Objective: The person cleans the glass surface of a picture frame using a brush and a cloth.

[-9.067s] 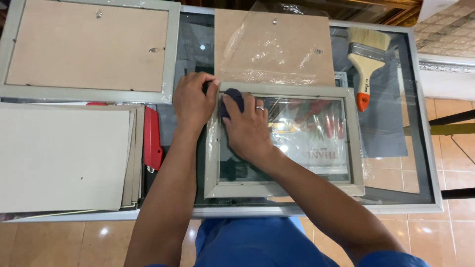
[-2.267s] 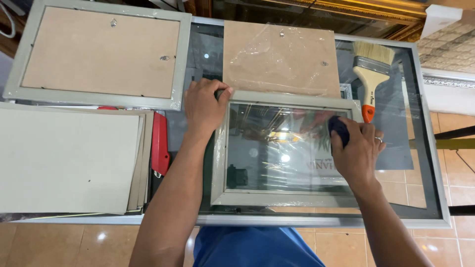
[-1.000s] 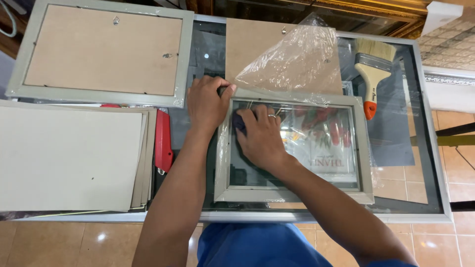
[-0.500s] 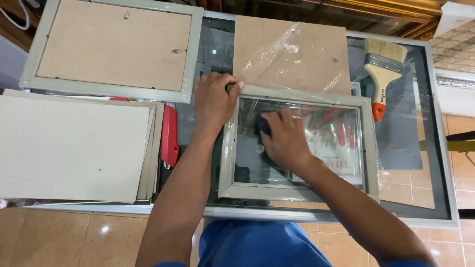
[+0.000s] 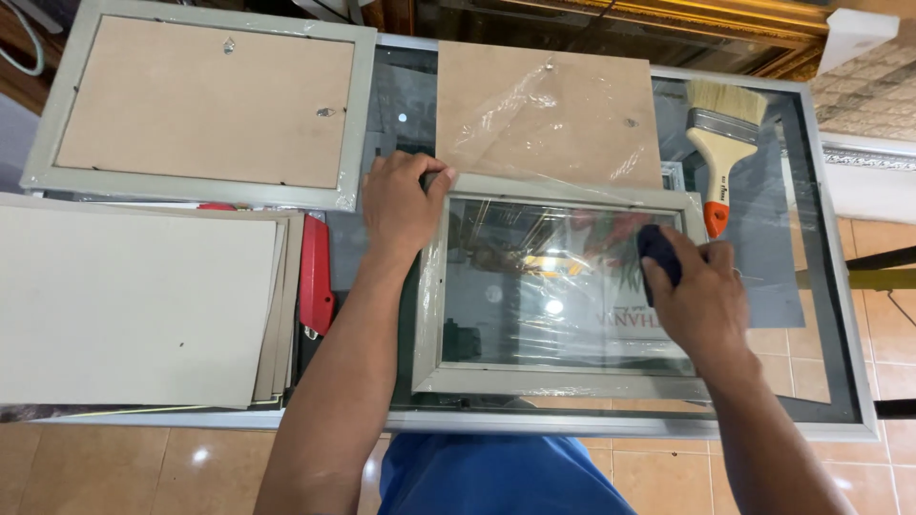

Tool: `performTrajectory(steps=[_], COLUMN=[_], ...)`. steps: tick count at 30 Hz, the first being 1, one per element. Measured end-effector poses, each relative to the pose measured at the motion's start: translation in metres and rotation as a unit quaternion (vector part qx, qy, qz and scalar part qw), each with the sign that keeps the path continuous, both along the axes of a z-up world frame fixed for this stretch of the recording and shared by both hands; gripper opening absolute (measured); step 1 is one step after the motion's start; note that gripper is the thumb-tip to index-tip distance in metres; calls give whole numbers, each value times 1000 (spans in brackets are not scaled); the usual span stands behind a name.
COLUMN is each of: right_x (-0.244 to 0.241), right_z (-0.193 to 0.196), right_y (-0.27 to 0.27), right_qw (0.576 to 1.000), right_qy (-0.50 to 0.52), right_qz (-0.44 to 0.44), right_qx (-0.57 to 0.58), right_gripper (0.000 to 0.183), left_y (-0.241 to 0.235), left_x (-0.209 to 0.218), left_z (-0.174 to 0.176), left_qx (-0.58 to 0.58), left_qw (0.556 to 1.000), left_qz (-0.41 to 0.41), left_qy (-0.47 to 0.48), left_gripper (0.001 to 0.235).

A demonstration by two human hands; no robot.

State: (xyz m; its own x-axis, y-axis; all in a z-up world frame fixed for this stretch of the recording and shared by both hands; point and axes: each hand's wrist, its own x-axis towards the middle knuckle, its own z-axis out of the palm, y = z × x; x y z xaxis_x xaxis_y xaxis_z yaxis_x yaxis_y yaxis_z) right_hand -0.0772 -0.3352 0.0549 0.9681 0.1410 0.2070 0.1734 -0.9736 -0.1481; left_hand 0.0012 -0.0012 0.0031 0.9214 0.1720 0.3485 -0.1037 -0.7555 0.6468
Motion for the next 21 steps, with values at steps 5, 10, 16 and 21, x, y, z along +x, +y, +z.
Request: performTrajectory(steps=[5,10,16,21], right_x=[1,0,-11,-26], right_z=[-2,-7,17,32], right_y=[61,163,93,-36], right_qw=[990,986,975,969], right_qy=[123,98,147,233], right_qz=[-67,136,161,88], right_qx=[13,10,43,1], right_gripper=[71,71,58,57], left_y=[-1,1,1,-1], left_x=[1,1,1,0], left_z=[-2,0,-3,1], left_qx=[-7,-4,-1,-11], left_qw=[1000,1000,1000,1000], left_qz=[-1,-1,-8,-1], left_qy=[-4,7,11,14], left_gripper=[20,21,22,22])
